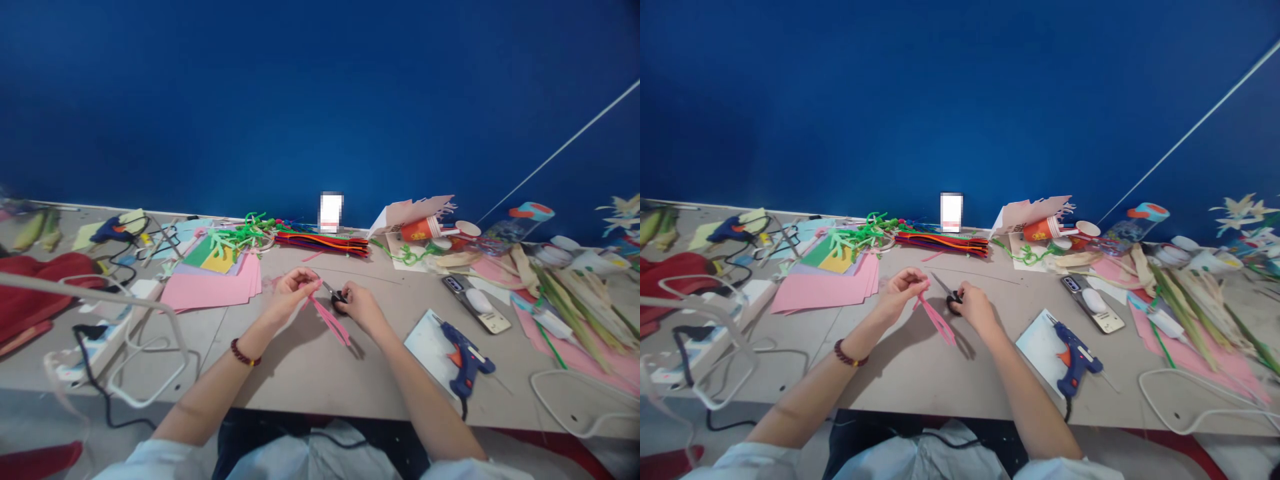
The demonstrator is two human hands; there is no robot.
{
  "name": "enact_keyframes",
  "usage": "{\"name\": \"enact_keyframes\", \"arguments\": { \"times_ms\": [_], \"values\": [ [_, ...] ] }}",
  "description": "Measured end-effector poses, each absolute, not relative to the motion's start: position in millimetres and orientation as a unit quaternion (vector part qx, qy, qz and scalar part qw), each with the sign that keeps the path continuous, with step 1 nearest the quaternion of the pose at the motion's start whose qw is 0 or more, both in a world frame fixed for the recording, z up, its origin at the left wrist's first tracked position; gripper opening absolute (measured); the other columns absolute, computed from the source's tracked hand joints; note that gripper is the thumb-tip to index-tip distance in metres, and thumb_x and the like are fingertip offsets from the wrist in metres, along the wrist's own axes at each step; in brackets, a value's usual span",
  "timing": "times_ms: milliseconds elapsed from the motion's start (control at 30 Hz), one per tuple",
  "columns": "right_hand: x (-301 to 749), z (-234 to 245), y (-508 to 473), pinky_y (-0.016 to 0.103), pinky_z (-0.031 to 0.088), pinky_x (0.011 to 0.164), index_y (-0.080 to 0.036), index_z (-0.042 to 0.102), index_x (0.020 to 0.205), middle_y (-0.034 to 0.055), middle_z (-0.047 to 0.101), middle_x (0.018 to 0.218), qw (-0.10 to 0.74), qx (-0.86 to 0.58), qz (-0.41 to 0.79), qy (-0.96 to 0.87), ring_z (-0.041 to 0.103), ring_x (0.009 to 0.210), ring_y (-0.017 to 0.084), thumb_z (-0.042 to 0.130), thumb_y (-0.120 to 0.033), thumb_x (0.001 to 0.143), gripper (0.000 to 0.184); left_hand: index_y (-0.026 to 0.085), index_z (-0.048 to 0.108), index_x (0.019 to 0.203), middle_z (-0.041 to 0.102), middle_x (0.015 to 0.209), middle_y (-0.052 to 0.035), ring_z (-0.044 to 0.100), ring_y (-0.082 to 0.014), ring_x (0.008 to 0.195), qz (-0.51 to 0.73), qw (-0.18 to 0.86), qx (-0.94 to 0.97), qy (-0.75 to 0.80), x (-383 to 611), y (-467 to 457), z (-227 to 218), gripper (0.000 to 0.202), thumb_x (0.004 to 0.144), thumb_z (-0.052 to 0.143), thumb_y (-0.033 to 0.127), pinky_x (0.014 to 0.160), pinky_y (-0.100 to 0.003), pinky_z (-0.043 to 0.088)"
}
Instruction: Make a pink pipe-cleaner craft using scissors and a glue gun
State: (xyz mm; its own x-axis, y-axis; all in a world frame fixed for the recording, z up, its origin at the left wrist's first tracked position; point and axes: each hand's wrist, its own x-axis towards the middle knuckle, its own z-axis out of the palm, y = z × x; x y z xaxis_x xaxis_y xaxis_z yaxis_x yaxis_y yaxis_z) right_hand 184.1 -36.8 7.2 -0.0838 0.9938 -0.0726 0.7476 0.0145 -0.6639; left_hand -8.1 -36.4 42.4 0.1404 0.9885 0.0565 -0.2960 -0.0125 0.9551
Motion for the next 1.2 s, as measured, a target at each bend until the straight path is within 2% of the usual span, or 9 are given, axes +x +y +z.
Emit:
{"name": "enact_keyframes", "arguments": {
  "times_ms": [133,233,300,400,533,667,933,1067,1200],
  "values": [
    [180.0,13.8,-38.6,0.021,0.033,0.051,-0.019,0.059,0.078,-0.0036,0.055,0.061,0.303,-0.583,0.382,-0.650,0.048,0.054,0.011,0.064,-0.029,0.070,0.014,0.017,0.060,0.075,0.061,0.076,-0.0014,0.054,-0.0104,0.066,0.537,0.558,0.506,0.380,-5.6,-39.4,44.6,0.023,0.063,0.077,0.027,0.059,-0.021,0.043],
    [173.9,19.0,-38.9,0.022,0.037,0.049,-0.018,0.060,0.080,-0.0009,0.060,0.064,0.399,-0.512,0.498,-0.575,0.049,0.050,0.010,0.057,-0.043,0.077,0.025,0.017,0.061,0.075,0.062,0.074,-0.0018,0.053,-0.0107,0.064,0.517,0.523,0.543,0.406,-3.0,-41.0,45.7,0.022,0.064,0.076,0.028,0.059,-0.021,0.040],
    [171.0,19.5,-38.2,0.022,0.038,0.047,-0.017,0.060,0.078,-0.0011,0.060,0.059,0.425,-0.463,0.570,-0.529,0.048,0.046,0.009,0.057,-0.049,0.076,0.032,0.017,0.062,0.079,0.063,0.073,-0.0022,0.055,-0.0118,0.066,0.507,0.515,0.558,0.408,-1.8,-41.2,44.7,0.022,0.065,0.075,0.027,0.060,-0.022,0.040],
    [169.3,16.4,-37.2,0.021,0.040,0.046,-0.017,0.061,0.075,-0.0013,0.061,0.056,0.427,-0.431,0.618,-0.501,0.049,0.044,0.008,0.067,-0.047,0.069,0.032,0.017,0.062,0.088,0.066,0.073,-0.0027,0.057,-0.0126,0.067,0.487,0.523,0.569,0.407,-1.7,-40.3,41.2,0.027,0.065,0.074,0.025,0.060,-0.022,0.039],
    [166.3,12.6,-37.7,0.021,0.042,0.047,-0.016,0.061,0.074,-0.0003,0.063,0.058,0.418,-0.434,0.631,-0.489,0.052,0.046,0.008,0.071,-0.045,0.066,0.031,0.016,0.062,0.093,0.067,0.071,-0.0023,0.055,-0.0110,0.061,0.463,0.539,0.569,0.414,-3.3,-38.7,38.9,0.032,0.065,0.074,0.022,0.059,-0.022,0.037],
    [158.8,13.5,-42.0,0.023,0.046,0.052,-0.019,0.059,0.072,-0.0010,0.061,0.059,0.455,-0.453,0.583,-0.498,0.055,0.051,0.011,0.070,-0.047,0.065,0.032,0.015,0.062,0.092,0.065,0.067,-0.0013,0.056,-0.0111,0.059,0.455,0.614,0.510,0.395,-5.4,-37.4,39.7,0.035,0.062,0.077,0.025,0.060,-0.022,0.040],
    [156.8,12.6,-52.6,0.026,0.046,0.063,-0.019,0.060,0.077,0.0019,0.061,0.069,0.474,-0.446,0.444,-0.615,0.056,0.065,0.014,0.058,-0.042,0.079,0.023,0.012,0.065,0.084,0.063,0.060,-0.0011,0.054,-0.0087,0.050,0.376,0.773,0.365,0.358,-9.1,-32.6,33.5,0.035,0.054,0.081,0.020,0.051,-0.021,0.039],
    [157.8,14.3,-50.3,0.026,0.045,0.061,-0.019,0.061,0.077,0.0011,0.061,0.067,0.477,-0.429,0.497,-0.584,0.055,0.062,0.013,0.058,-0.044,0.078,0.025,0.012,0.066,0.086,0.063,0.060,-0.0008,0.054,-0.0085,0.050,0.377,0.783,0.349,0.351,-8.5,-32.7,34.4,0.037,0.054,0.082,0.018,0.052,-0.021,0.039],
    [159.7,16.9,-45.0,0.025,0.046,0.057,-0.019,0.064,0.078,-0.0002,0.061,0.062,0.459,-0.422,0.592,-0.511,0.055,0.056,0.012,0.063,-0.048,0.072,0.029,0.013,0.066,0.088,0.063,0.059,-0.0001,0.054,-0.0091,0.051,0.416,0.737,0.379,0.375,-8.6,-33.8,38.4,0.037,0.055,0.081,0.020,0.054,-0.022,0.041]
  ]
}}
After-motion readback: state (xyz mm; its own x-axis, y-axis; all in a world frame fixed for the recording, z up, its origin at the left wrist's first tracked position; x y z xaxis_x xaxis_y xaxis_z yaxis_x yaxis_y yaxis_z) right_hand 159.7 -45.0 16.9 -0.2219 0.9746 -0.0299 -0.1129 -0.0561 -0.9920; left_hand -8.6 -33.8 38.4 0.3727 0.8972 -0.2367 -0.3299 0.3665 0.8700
